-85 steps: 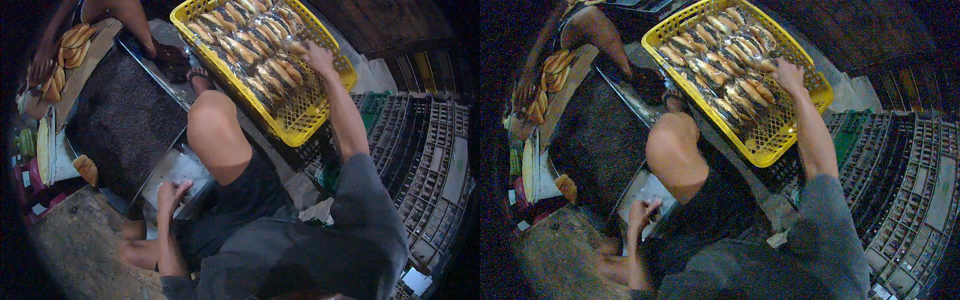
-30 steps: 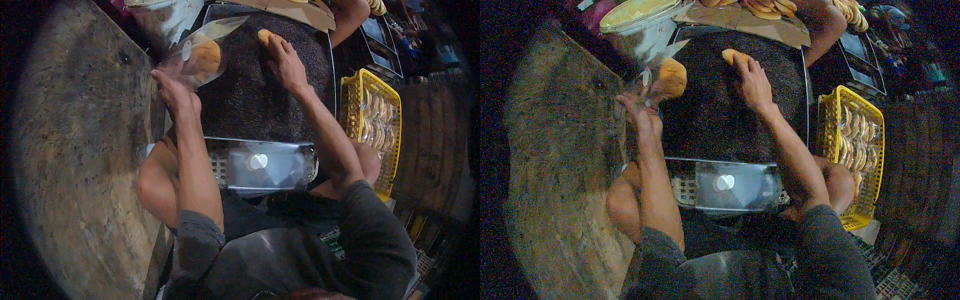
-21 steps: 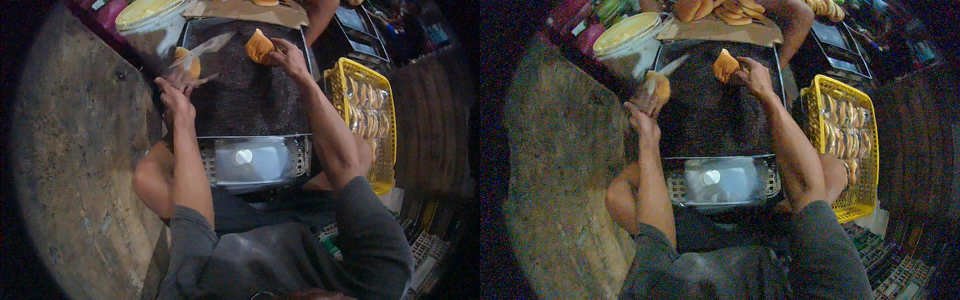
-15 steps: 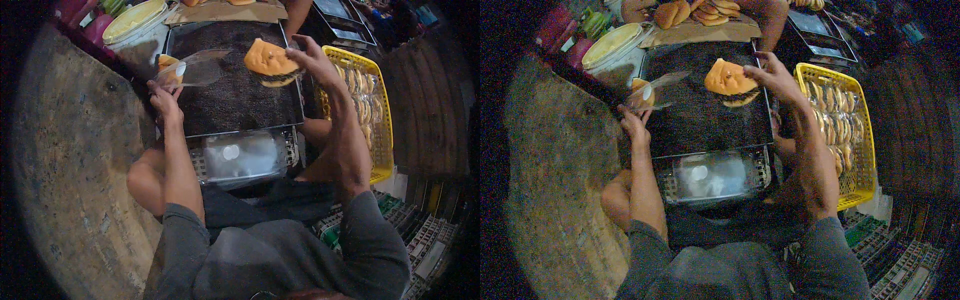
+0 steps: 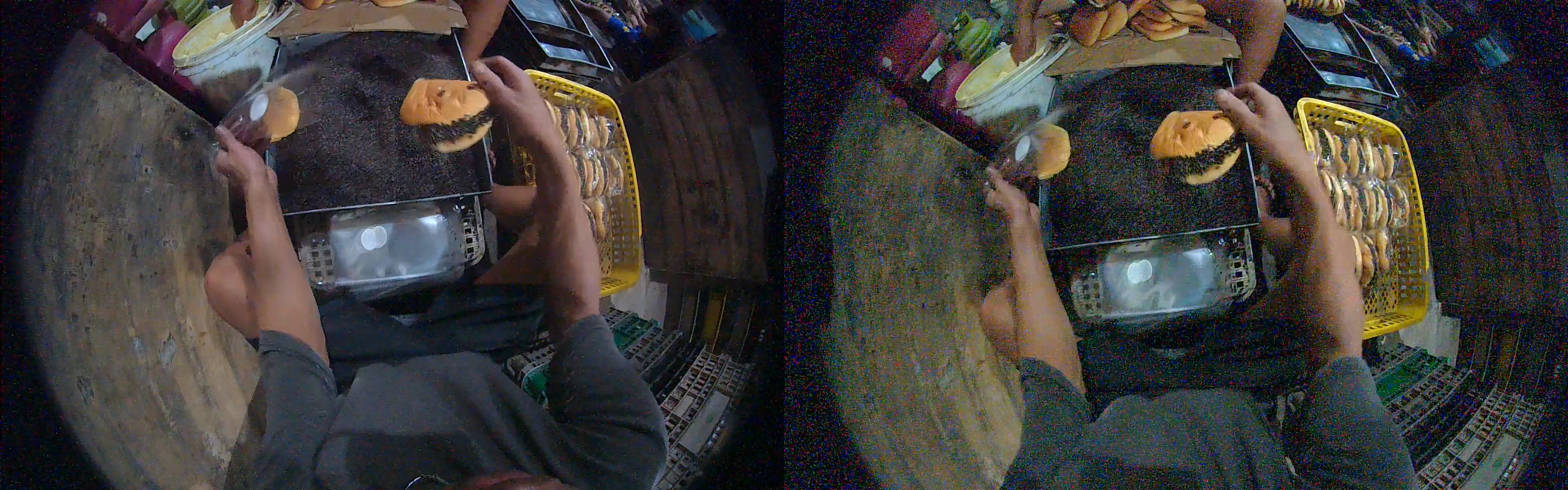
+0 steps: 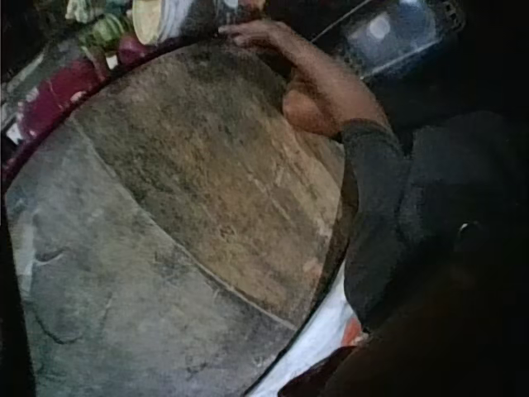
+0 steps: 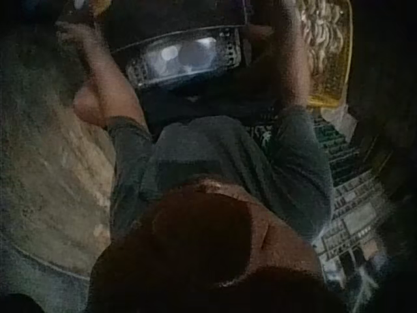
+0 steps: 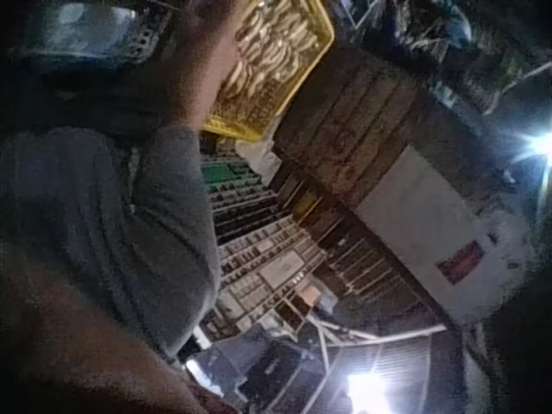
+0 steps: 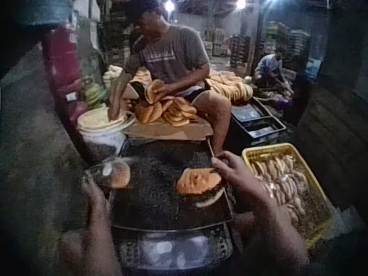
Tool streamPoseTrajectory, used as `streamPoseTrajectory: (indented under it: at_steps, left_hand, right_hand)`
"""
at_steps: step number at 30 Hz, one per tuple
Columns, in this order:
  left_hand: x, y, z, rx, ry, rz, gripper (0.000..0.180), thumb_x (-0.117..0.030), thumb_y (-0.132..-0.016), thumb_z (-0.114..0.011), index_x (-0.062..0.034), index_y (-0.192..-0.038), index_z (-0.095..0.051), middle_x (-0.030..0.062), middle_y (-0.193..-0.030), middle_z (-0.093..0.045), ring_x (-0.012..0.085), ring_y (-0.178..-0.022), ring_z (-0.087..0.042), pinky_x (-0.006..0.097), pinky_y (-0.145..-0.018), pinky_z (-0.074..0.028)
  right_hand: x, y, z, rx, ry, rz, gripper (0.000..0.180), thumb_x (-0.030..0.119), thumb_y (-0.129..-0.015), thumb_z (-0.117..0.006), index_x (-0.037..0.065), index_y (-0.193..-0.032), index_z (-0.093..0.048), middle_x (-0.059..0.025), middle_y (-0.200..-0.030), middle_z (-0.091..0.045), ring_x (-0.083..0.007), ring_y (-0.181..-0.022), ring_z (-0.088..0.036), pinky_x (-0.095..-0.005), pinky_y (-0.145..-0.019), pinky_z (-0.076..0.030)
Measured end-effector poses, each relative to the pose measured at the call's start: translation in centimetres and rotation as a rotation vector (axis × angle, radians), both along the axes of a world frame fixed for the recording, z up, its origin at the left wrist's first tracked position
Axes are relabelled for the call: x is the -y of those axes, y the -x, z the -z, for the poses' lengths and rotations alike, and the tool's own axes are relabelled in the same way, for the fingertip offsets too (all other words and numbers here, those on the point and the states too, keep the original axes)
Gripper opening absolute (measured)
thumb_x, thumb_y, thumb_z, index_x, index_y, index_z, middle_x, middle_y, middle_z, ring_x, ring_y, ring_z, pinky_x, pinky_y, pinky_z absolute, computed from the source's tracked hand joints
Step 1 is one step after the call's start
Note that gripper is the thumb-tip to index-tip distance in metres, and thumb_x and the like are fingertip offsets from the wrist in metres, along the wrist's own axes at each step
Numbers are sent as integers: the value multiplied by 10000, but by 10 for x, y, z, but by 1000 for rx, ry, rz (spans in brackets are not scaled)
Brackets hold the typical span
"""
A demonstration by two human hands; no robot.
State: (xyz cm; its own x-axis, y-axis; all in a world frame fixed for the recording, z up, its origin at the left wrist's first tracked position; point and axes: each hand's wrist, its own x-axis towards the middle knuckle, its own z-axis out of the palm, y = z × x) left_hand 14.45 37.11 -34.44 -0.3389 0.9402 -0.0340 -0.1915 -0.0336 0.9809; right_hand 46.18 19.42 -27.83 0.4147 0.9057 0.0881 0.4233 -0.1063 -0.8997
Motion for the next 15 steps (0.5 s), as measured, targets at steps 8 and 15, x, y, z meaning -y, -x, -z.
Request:
streamPoseTrajectory:
  at_steps: [8,15]
  left_hand:
    - [9,-2,11,56,21,-7,574,-437,-988,-388,75,-860,-615,143,-733,-661,196,-566,-636,295,-489,-534]
    - [36,-37,11,-228,-64,16,475,-367,-968,-488,43,-755,-602,87,-624,-625,153,-516,-600,284,-508,-523]
  right_hand:
    - [-14,74,102,97,37,-79,418,278,-914,-577,-14,-1191,-462,-186,-1051,-591,-305,-962,-591,-372,-859,-462]
    - [-26,142,33,-265,-316,42,395,253,-834,-687,-1,-1076,-508,-194,-945,-608,-203,-836,-619,-347,-688,-487]
